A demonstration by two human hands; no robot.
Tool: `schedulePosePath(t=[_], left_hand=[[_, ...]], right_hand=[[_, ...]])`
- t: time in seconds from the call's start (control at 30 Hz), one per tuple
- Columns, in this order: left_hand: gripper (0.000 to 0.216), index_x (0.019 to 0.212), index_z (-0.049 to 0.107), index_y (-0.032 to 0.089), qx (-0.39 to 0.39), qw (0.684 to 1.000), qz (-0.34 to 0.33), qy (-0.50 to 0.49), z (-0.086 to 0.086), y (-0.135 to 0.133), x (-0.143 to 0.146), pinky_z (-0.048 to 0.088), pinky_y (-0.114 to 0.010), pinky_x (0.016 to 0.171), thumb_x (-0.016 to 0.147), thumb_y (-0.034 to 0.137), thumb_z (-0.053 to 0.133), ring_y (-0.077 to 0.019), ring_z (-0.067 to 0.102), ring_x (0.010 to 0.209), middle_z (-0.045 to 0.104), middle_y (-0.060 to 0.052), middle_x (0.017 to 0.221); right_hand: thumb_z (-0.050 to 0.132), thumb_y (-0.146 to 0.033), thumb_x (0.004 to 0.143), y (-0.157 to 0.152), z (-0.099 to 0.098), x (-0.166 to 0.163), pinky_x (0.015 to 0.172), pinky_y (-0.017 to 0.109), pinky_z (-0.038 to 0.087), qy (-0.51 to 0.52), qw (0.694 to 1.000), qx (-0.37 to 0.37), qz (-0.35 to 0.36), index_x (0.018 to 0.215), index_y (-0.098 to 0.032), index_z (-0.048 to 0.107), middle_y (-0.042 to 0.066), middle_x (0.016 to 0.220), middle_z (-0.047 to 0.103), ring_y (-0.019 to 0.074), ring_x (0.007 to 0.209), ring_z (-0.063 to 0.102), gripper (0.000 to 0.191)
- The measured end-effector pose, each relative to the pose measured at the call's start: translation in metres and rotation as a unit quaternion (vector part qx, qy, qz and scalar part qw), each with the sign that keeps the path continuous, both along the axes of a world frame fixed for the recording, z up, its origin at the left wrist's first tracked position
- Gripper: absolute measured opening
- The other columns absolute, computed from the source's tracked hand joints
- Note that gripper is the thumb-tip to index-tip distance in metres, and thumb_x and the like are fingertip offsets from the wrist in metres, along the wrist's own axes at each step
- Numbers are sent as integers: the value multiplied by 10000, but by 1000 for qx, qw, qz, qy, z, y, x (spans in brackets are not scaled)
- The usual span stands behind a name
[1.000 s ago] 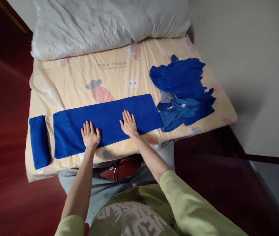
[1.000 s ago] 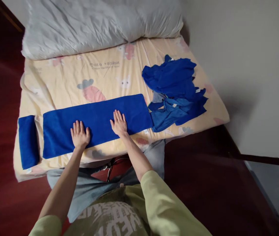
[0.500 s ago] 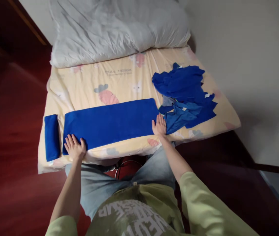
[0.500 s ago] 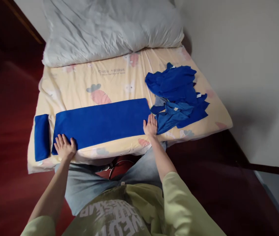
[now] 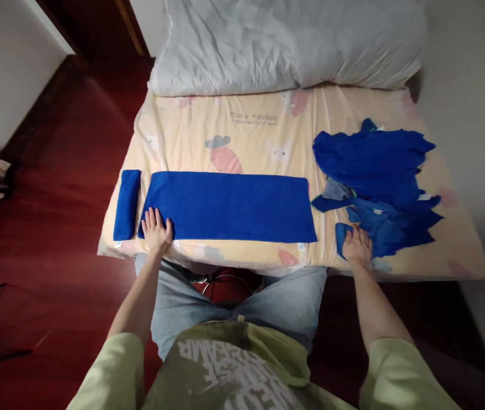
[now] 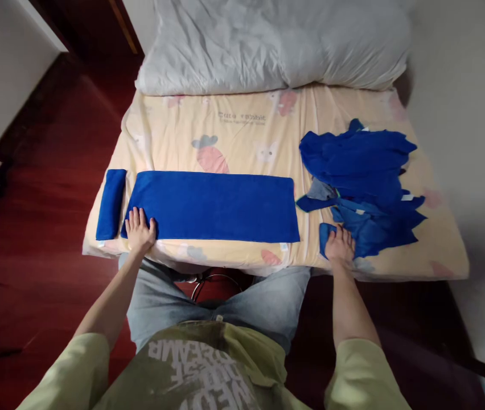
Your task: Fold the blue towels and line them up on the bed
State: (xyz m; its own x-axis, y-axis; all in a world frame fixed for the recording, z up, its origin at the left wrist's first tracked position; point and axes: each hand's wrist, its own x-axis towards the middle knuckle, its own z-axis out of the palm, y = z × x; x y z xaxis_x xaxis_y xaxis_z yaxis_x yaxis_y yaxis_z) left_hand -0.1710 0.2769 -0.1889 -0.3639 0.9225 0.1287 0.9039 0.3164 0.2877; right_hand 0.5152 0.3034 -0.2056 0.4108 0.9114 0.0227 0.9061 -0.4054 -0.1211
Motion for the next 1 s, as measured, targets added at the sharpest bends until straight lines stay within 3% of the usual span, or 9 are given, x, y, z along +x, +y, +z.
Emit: schedulePosePath(t=[0.17,0.3,0.37,0.43,0.5,0.6,0.67,0.77,1.0], left_hand=[[747,1616,314,28,16,1000,3,-13,-3,2,1,81,-515,1301,1019,478,328,-313,139,1602,220,-189,1704],[744,1617,311,33,13,1000,9,-21,-1,3,4,79,-530,1300,1012,465,342,-309,137,1603,223,-191,1703],[743,1617,308,30,8,1000,7,-18,-2,4,3,80,-531,1301,1012,461,342,-311,135,1603,218,-192,1704],[741,1616,305,25,5,1000,4,-11,-2,4,2,79,-531,1302,1016,460,335,-314,134,1602,213,-195,1705],[738,1616,305,23,1,1000,1,-5,-3,4,1,78,-540,1301,1020,458,329,-319,133,1602,212,-198,1704],[730,1619,310,39,-6,1000,4,-3,-3,3,0,62,-584,1293,1022,458,341,-341,97,1605,205,-195,1707],[723,1622,322,67,-8,1000,11,-5,-3,1,0,51,-619,1283,1021,467,363,-363,61,1605,182,-184,1715],[708,1624,344,118,-7,1000,20,-8,-3,-2,-2,62,-645,1274,1019,482,398,-387,38,1603,147,-160,1728],[709,1629,338,133,-1,999,29,-15,-5,-5,-5,89,-625,1279,1023,492,420,-385,51,1603,143,-157,1730]], right_hand=[[313,-247,998,4,11,22,1210,569,310,29,997,-21,-67,1461,-23,525,265,1484,530,355,1457,421,556],[401,-190,897,11,22,-24,1095,602,422,52,989,93,-105,1341,-37,628,276,1341,626,398,1331,511,522],[417,-224,912,13,28,-66,1095,594,423,56,987,139,-53,1351,-49,624,267,1356,624,398,1328,506,516],[395,-290,978,16,32,-115,1159,554,385,71,984,147,73,1441,-77,562,228,1478,557,356,1406,461,536],[353,-356,1034,20,33,-161,1224,521,321,86,970,125,190,1540,-110,462,180,1602,444,305,1508,362,573],[302,-434,1068,24,26,-203,1265,530,241,91,960,64,255,1609,-131,356,147,1688,304,281,1576,248,622],[271,-461,1077,22,17,-208,1279,534,199,82,962,34,257,1625,-130,320,141,1705,261,271,1591,210,642],[237,-475,1085,13,8,-188,1295,523,150,52,966,22,251,1642,-131,279,125,1725,203,257,1607,150,656],[188,-493,1078,-1,5,-144,1295,517,160,6,981,-5,195,1646,-103,257,134,1724,196,260,1607,151,693]])
